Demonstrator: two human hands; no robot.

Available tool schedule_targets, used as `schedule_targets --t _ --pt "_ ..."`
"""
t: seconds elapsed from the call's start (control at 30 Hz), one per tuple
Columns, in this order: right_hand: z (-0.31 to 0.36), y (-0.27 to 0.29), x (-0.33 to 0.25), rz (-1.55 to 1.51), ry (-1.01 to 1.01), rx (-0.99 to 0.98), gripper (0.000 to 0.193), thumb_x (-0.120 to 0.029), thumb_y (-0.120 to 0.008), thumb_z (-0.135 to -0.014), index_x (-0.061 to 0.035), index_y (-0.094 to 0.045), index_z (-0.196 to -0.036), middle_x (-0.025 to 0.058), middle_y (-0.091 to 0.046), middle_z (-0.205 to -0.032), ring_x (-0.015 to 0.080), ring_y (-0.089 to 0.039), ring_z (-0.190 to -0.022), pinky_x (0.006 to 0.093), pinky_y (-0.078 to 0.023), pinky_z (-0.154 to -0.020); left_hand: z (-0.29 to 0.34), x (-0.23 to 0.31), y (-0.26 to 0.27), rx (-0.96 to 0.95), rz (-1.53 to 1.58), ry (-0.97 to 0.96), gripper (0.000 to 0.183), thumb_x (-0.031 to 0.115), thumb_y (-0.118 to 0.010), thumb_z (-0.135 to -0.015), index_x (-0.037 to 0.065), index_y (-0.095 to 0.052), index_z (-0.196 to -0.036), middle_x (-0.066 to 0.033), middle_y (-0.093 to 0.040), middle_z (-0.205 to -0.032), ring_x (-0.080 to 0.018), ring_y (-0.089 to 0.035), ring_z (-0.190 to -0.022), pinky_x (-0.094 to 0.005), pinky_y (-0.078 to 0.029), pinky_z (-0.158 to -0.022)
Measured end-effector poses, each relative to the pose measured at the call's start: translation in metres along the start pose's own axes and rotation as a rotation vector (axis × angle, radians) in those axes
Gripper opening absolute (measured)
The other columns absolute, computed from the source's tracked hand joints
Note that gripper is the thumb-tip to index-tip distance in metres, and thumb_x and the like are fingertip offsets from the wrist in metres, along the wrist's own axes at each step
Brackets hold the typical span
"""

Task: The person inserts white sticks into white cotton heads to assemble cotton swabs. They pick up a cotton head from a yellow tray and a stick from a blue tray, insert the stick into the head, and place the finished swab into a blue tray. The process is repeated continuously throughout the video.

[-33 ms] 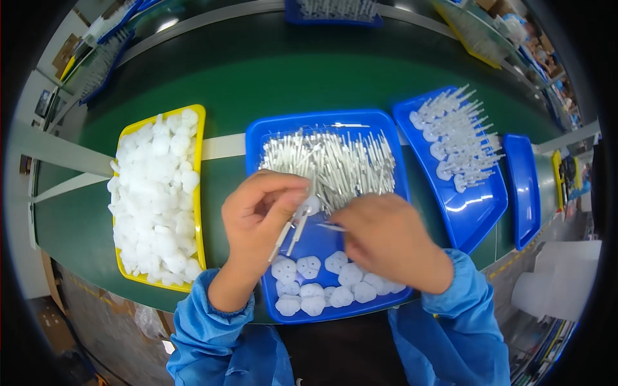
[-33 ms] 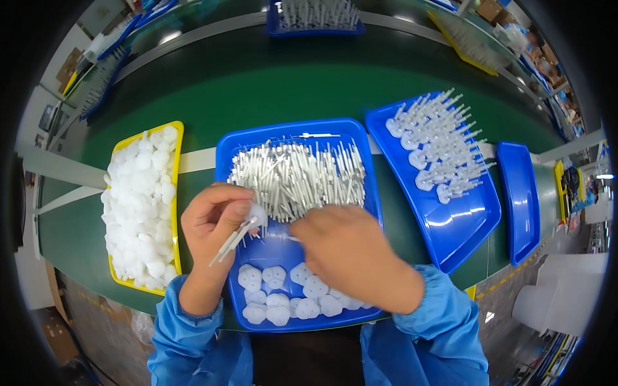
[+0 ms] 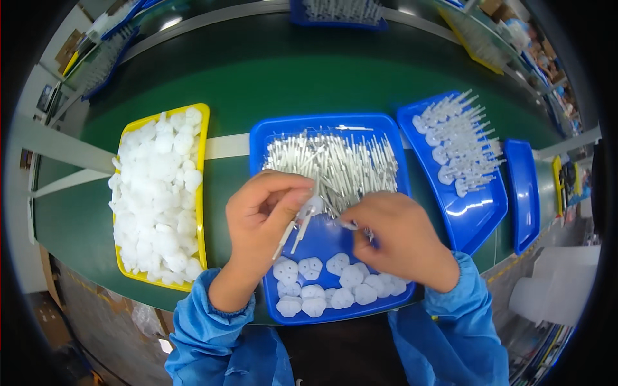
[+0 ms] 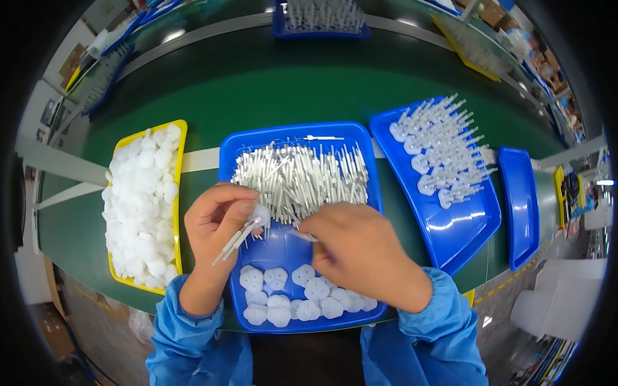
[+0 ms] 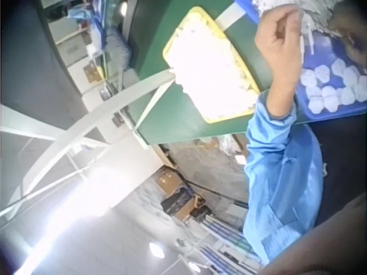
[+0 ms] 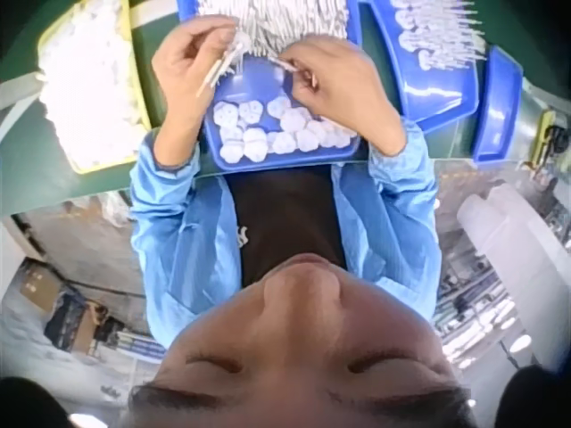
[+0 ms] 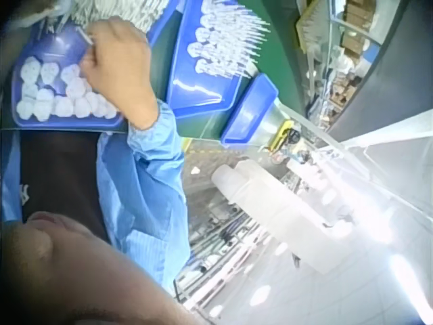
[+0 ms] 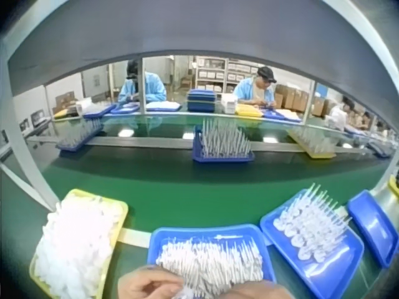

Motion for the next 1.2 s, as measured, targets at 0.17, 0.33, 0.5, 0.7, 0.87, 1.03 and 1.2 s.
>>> schedule_targets --t 0.17,0.33,0.5,0.7,0.87,1.03,1.2 --pt "0.001 0.010 0.040 -0.759 -0.240 0.284 0.022 0.001 -0.085 -0.092 -0.0030 -0.076 -0.111 0.0062 -0.079 -0.108 0.0120 -0.075 -0.102 0.0313 -0.060 -0.087 -0.006 -0.006 -0.006 -0.070 -0.048 -0.025 0.041 -0.013 -0.063 -0.103 0.000 -0.075 -0.140 -0.0084 -0.067 -0.132 -0.0103 -0.068 -0.105 -0.0254 -0.061 -0.085" --pt "-0.013 -0.009 0.022 -0.529 -0.149 0.324 0.024 0.000 -0.087 -0.090 -0.0041 -0.084 -0.114 0.0101 -0.083 -0.103 0.0180 -0.080 -0.092 0.0298 -0.062 -0.080 -0.006 -0.001 -0.015 -0.153 -0.285 -0.099 0.067 -0.017 -0.066 -0.089 0.013 -0.074 -0.149 -0.0111 -0.064 -0.129 -0.0181 -0.066 -0.109 -0.0292 -0.063 -0.093" --pt "-0.011 -0.014 0.018 -0.171 -0.004 0.385 0.029 -0.002 -0.089 -0.083 -0.0087 -0.087 -0.111 0.0085 -0.079 -0.084 0.0222 -0.076 -0.069 0.0333 -0.058 -0.061 -0.001 0.002 -0.014 -0.169 -0.312 -0.064 0.066 -0.015 -0.069 -0.088 0.009 -0.073 -0.148 -0.0103 -0.065 -0.126 -0.0188 -0.069 -0.111 -0.0290 -0.064 -0.091" --pt "-0.006 -0.014 0.022 -0.158 -0.008 0.389 0.029 -0.005 -0.090 -0.083 -0.0097 -0.087 -0.111 0.0065 -0.073 -0.072 0.0219 -0.071 -0.059 0.0342 -0.054 -0.055 -0.001 0.001 -0.015 -0.086 -0.245 0.002 0.068 -0.015 -0.069 -0.088 0.007 -0.069 -0.152 -0.0091 -0.065 -0.129 -0.0163 -0.069 -0.112 -0.0283 -0.066 -0.092" --pt "-0.005 -0.014 0.022 -0.162 -0.002 0.371 0.028 -0.006 -0.090 -0.084 -0.0087 -0.087 -0.111 0.0076 -0.075 -0.072 0.0216 -0.071 -0.059 0.0337 -0.054 -0.055 -0.001 0.001 -0.016 -0.041 -0.299 -0.047 0.064 -0.017 -0.070 -0.089 0.006 -0.071 -0.148 -0.0106 -0.067 -0.130 -0.0168 -0.071 -0.113 -0.0284 -0.067 -0.091" --pt "-0.003 -0.013 0.020 -0.225 -0.069 0.369 0.024 -0.008 -0.090 -0.087 -0.0075 -0.088 -0.110 0.0091 -0.077 -0.075 0.0210 -0.073 -0.060 0.0328 -0.056 -0.056 -0.003 0.005 -0.015 -0.039 -0.374 -0.116 0.050 -0.017 -0.068 -0.092 0.001 -0.076 -0.138 -0.0098 -0.068 -0.127 -0.0160 -0.072 -0.112 -0.0276 -0.065 -0.091" --pt "-0.004 -0.009 0.017 -0.253 -0.124 0.335 0.021 -0.010 -0.089 -0.089 -0.0063 -0.088 -0.110 0.0104 -0.077 -0.075 0.0203 -0.074 -0.061 0.0324 -0.057 -0.056 -0.003 0.007 -0.015 -0.043 -0.392 -0.106 0.047 -0.018 -0.067 -0.093 -0.001 -0.077 -0.136 -0.0095 -0.068 -0.127 -0.0154 -0.072 -0.110 -0.0263 -0.065 -0.089"
Point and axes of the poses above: each hand's wrist, its own z-axis away from the middle knuckle, its own y-axis out of the back of the hand, x = y × z, the point moved 2 cm from there along -z, towards the middle knuckle
